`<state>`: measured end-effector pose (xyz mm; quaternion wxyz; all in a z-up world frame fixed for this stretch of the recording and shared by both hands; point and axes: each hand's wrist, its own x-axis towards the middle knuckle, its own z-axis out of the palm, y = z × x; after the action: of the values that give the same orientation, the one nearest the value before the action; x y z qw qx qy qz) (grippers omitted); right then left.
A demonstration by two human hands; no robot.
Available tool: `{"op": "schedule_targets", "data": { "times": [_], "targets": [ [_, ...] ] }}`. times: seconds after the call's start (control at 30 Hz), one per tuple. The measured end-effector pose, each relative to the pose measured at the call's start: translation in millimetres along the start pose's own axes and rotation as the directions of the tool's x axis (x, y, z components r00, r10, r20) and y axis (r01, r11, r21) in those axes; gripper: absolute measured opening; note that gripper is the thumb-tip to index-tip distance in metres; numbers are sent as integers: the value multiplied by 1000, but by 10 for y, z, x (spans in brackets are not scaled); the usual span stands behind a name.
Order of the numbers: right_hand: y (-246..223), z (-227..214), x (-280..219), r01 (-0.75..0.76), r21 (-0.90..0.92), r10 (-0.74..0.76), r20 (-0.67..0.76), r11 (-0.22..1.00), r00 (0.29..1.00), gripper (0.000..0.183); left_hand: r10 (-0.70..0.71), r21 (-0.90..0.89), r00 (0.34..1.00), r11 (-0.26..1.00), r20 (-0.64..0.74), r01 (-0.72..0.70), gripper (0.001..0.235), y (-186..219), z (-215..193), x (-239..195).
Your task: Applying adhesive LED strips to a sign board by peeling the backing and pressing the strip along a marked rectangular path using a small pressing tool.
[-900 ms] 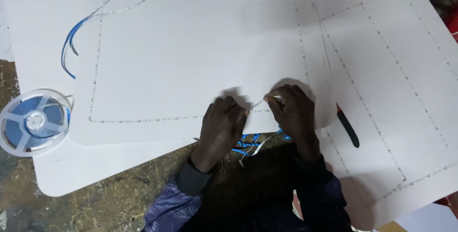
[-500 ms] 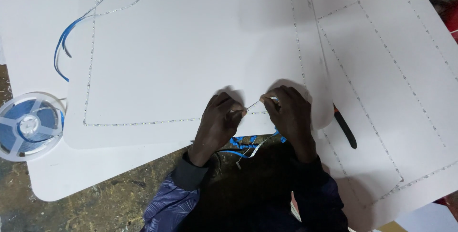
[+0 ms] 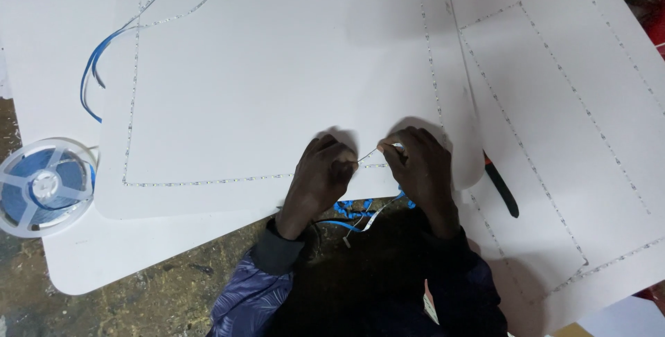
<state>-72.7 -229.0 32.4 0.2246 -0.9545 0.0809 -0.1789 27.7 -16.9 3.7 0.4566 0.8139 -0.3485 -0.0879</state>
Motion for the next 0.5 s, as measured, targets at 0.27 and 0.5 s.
{"op": "schedule_targets", "data": {
  "times": [0.27,0.5],
  "targets": [
    [-8,-7,-28,40,2,-40,-29,999,999,9,-203,111,957,977,209,183,8,149,-201,229],
    [45,18,-42,38,-24,-38,-28,999,999,8,-351,179,895,933,274,311,9,247,-255,284]
  ]
}}
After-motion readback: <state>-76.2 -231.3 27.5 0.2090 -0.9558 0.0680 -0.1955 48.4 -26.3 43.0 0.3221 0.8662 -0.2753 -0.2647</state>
